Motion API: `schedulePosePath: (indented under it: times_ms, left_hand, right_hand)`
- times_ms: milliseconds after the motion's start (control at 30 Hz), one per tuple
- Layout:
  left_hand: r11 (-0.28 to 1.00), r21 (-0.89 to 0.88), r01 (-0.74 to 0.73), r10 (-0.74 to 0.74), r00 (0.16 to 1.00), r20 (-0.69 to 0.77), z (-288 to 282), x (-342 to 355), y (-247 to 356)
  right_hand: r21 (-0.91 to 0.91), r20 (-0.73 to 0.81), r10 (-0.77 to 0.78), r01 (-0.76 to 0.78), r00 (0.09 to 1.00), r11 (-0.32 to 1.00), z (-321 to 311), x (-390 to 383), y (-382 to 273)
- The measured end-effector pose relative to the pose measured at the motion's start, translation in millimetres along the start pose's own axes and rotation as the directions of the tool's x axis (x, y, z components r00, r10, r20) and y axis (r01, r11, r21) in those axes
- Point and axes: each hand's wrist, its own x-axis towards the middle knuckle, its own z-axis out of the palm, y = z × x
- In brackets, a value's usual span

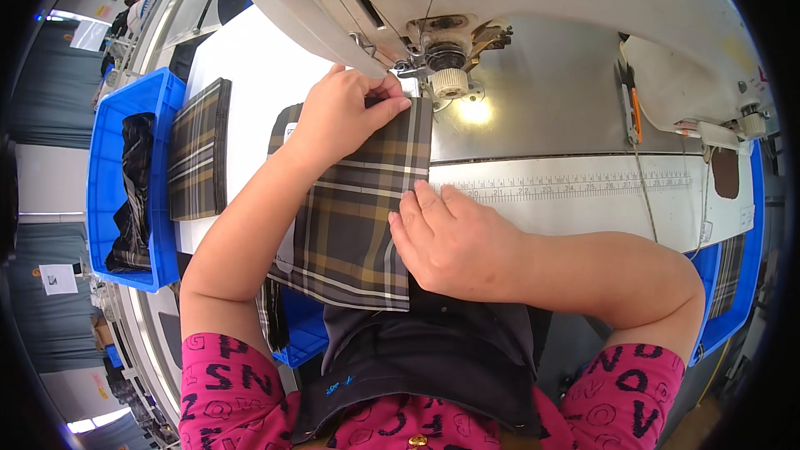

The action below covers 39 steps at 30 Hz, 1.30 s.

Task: Sewing together pieces of plaid fabric using an industrial sewing machine.

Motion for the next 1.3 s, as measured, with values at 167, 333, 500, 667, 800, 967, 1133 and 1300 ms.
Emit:
schedulePosePath:
  times_ms: [167, 333, 500, 667, 800, 967, 1133, 1300]
  left_hand:
    - [0.999, 0.028, -0.022, 0.023, 1.000, -0.022, 1.3, -0.3, 1.2]
    - [0.993, 0.079, -0.086, 0.092, 0.992, -0.081, 10.5, -7.2, 3.0]
    - [0.930, 0.189, -0.316, 0.350, 0.919, -0.182, 19.4, -12.3, -1.3]
    - [0.913, 0.227, -0.338, 0.360, 0.931, -0.059, 9.9, -30.6, 11.2]
    - [0.914, 0.252, -0.317, 0.349, 0.933, -0.091, 7.4, -38.7, 12.5]
    - [0.917, 0.257, -0.305, 0.338, 0.936, -0.097, 10.2, -36.4, 11.2]
    - [0.919, 0.254, -0.302, 0.338, 0.934, -0.113, 12.4, -34.8, 9.9]
    - [0.919, 0.258, -0.298, 0.336, 0.935, -0.116, 11.6, -34.1, 10.7]
  right_hand:
    - [-0.012, -0.003, 0.003, -0.003, 1.000, 1.000, -0.4, -0.7, 0.3]
    - [-0.011, 0.002, -0.008, 0.008, 1.000, 1.000, 1.8, -1.1, 0.0]
    - [-0.006, 0.004, -0.020, 0.020, 1.000, 1.000, 1.6, -0.5, 1.1]
    - [0.006, 0.036, -0.004, 0.003, 0.999, 1.000, -0.5, -3.0, 3.6]
    - [0.029, 0.012, 0.009, -0.010, 1.000, 1.000, 2.5, -2.1, 8.1]
    - [0.040, 0.031, 0.020, -0.021, 0.999, 0.999, -0.8, -1.6, 11.9]
    - [0.043, 0.056, 0.038, -0.041, 0.998, 0.998, -2.6, -1.0, 12.3]
    - [0.043, 0.060, 0.039, -0.042, 0.997, 0.998, -2.9, -1.0, 13.9]
